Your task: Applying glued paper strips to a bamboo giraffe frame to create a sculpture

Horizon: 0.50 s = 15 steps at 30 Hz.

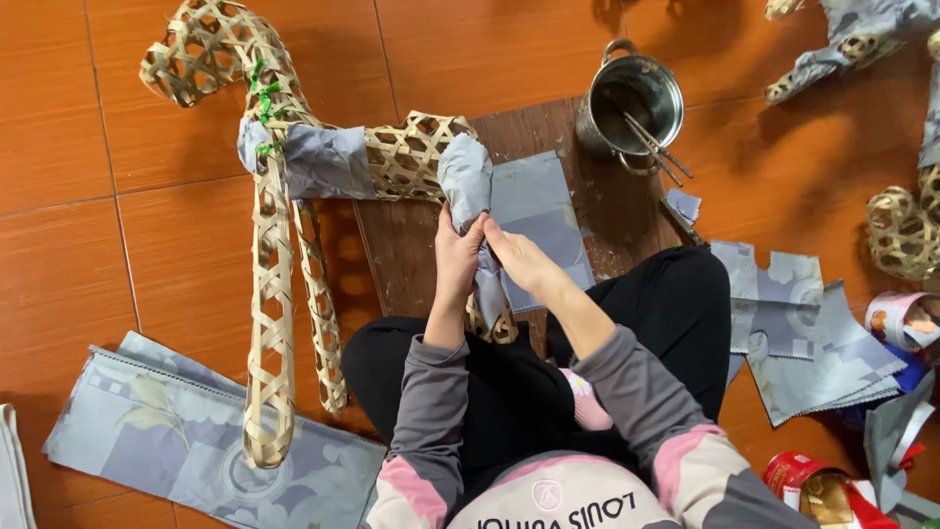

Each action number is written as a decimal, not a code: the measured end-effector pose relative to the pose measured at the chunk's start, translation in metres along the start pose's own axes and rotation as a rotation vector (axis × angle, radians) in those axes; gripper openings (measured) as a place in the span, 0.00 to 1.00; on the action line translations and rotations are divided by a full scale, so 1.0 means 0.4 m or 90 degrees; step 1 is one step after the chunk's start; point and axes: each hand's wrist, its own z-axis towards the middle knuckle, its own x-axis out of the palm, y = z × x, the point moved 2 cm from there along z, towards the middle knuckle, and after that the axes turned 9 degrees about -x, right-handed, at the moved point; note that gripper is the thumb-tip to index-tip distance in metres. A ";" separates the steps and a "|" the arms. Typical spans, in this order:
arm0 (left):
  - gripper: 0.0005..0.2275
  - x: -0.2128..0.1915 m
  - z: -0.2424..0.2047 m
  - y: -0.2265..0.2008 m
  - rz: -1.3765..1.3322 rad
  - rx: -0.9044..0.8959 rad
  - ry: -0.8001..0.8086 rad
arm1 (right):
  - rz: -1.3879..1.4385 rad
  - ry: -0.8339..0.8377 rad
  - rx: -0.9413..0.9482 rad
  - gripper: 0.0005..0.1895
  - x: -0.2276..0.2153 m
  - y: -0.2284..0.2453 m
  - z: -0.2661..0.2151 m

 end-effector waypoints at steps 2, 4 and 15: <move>0.37 0.003 0.030 0.051 -0.030 -0.006 0.008 | -0.053 0.051 0.007 0.45 -0.027 -0.011 -0.037; 0.29 0.003 0.085 0.126 -0.171 -0.062 0.046 | -0.069 0.076 0.033 0.36 -0.060 -0.091 -0.047; 0.23 0.011 0.072 0.121 -0.215 -0.100 0.045 | 0.434 -0.158 0.048 0.27 0.004 -0.299 0.073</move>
